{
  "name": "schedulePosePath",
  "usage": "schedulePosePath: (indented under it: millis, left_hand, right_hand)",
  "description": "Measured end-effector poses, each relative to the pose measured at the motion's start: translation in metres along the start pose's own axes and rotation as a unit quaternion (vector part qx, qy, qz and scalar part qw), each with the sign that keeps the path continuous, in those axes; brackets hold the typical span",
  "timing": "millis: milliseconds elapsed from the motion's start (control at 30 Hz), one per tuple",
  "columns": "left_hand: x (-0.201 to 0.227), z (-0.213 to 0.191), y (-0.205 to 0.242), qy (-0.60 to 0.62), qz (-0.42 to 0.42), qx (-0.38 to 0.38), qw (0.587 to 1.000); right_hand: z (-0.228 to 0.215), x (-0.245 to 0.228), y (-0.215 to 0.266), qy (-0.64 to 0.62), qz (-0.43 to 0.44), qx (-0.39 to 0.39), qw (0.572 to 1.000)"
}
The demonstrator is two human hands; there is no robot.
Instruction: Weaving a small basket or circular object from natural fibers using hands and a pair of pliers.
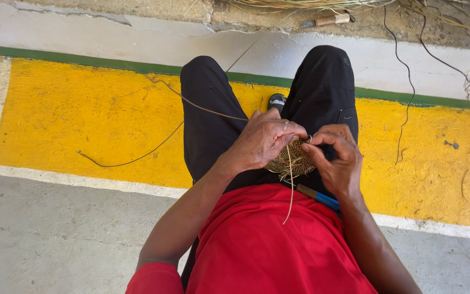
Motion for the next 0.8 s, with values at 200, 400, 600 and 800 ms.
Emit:
schedulePosePath:
  millis: [200,400,600,800]
  left_hand:
    - [-0.002,-0.004,0.005,0.025,0.028,0.022,0.999]
    - [0.011,-0.008,0.01,0.036,0.061,0.012,0.997]
    - [0.003,-0.002,0.01,0.048,0.07,0.029,0.996]
    - [0.004,-0.004,0.003,0.084,0.007,0.026,0.996]
  right_hand:
    - [0.005,0.013,-0.006,-0.041,-0.022,-0.106,0.993]
    - [0.014,0.056,-0.025,-0.243,0.179,-0.254,0.919]
    - [0.007,0.097,-0.031,-0.231,0.149,-0.227,0.934]
    - [-0.006,0.07,-0.049,-0.166,0.235,-0.163,0.944]
Point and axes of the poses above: each hand's wrist, its own y-axis away from the middle knuckle, its own z-axis out of the palm, x = y × z, the point moved 6 cm from there along -y, towards the middle knuckle, and after that the axes turned 10 degrees about -y, right-handed, at the moved point
